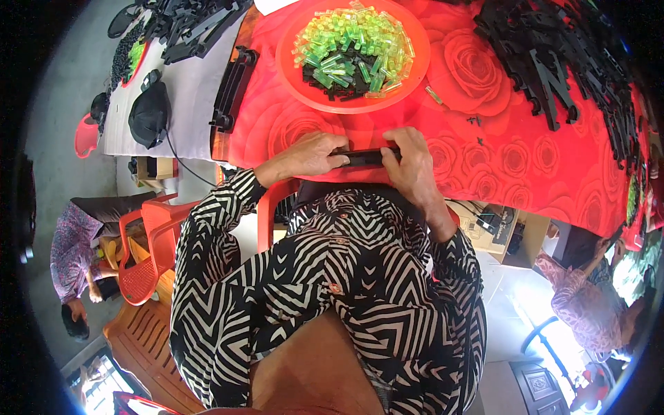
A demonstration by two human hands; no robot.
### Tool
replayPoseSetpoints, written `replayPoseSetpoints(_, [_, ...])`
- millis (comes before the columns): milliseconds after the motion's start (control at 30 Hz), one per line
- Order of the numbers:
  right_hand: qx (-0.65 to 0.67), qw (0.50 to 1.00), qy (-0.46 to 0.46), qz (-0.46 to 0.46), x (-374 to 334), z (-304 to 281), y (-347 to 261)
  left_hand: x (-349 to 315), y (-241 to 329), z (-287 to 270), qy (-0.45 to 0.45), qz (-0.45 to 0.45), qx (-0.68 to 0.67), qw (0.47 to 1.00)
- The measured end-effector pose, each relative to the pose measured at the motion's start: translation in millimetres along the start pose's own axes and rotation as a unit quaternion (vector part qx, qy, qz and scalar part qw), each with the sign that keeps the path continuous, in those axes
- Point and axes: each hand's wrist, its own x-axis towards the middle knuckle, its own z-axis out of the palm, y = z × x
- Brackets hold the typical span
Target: The person assembles plastic gun components by hand at a workspace table.
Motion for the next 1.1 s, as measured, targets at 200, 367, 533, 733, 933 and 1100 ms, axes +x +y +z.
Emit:
replayPoseSetpoints(200, [-0.063,0.993,-0.099,0.019,4.2,-2.1,-5.5,-1.1,-2.9,5.1,0.036,-0.019,-0.029,0.999])
replayPoseSetpoints(367, [-0.064,0.987,-0.139,0.053,10.8,-4.1,-14.0,-3.7,-4.1,10.3,0.038,-0.038,-0.095,0.994])
replayPoseSetpoints(533, [-0.106,0.977,-0.169,0.08,20.1,1.7,-17.4,-3.8,-2.1,17.8,0.113,-0.047,-0.081,0.989])
replayPoseSetpoints(733, [-0.111,0.982,-0.149,0.046,18.9,5.8,-14.5,-2.5,4.6,16.4,0.136,-0.061,-0.077,0.986])
replayPoseSetpoints(933, [-0.117,0.984,-0.124,0.052,18.0,9.3,-22.0,-4.1,6.9,15.9,0.128,-0.074,-0.103,0.984])
replayPoseSetpoints(1100, [-0.127,0.985,-0.116,0.028,19.6,9.0,-27.1,-7.0,10.2,20.4,0.141,-0.07,-0.061,0.986])
